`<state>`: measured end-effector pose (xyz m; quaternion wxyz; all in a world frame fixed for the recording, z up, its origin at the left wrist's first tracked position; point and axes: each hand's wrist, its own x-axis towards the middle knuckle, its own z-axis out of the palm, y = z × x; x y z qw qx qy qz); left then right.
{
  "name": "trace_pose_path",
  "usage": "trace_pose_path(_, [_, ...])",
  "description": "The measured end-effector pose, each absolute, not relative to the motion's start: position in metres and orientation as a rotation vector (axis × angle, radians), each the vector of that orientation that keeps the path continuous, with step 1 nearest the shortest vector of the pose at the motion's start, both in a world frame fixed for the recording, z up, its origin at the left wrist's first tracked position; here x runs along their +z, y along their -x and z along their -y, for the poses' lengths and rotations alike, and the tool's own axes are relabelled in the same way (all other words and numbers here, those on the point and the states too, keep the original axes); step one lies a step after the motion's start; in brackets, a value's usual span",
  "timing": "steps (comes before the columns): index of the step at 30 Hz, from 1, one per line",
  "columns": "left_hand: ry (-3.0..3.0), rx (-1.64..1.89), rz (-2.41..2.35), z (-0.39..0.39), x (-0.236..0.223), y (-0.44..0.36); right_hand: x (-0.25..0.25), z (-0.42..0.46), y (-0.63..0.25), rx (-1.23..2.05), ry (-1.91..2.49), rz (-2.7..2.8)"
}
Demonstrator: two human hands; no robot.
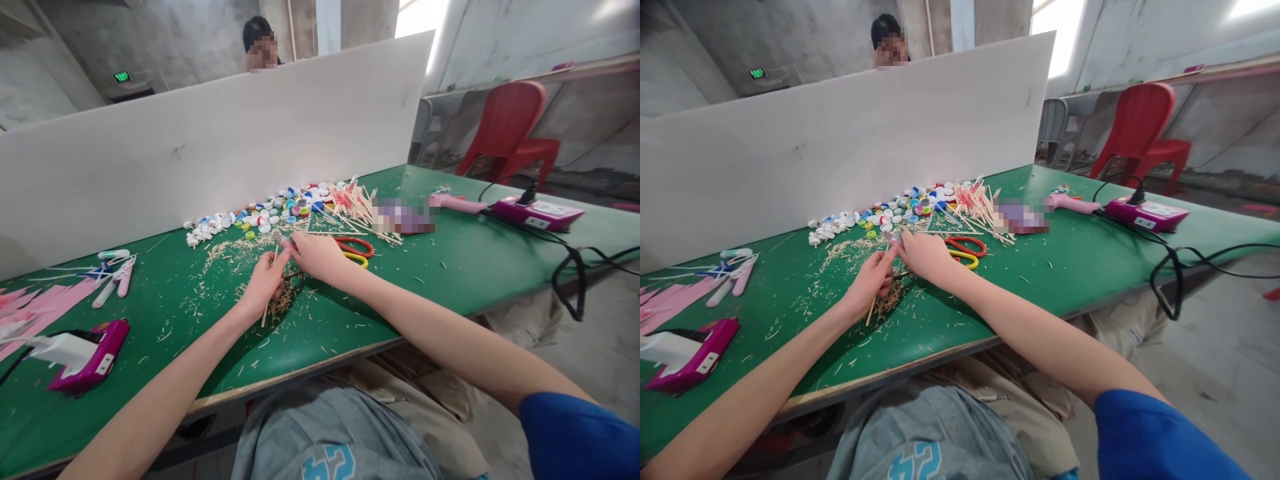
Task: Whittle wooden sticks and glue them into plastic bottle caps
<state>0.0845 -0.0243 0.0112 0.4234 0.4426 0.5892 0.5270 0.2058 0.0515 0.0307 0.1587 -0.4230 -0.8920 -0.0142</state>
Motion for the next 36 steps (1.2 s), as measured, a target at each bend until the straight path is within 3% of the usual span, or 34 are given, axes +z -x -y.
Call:
trace_pose_path(17, [-1.104,1.258,-1.472,0.017,0.001,-0.077,0.025,-0.053,-0.204,-0.045,1.077,2.776])
trace_pose_path(36, [-0.994,1.36,-1.358,0.018,0.006,-0.078,0.024,-0.047,-0.196,-0.083,1.22,2.73])
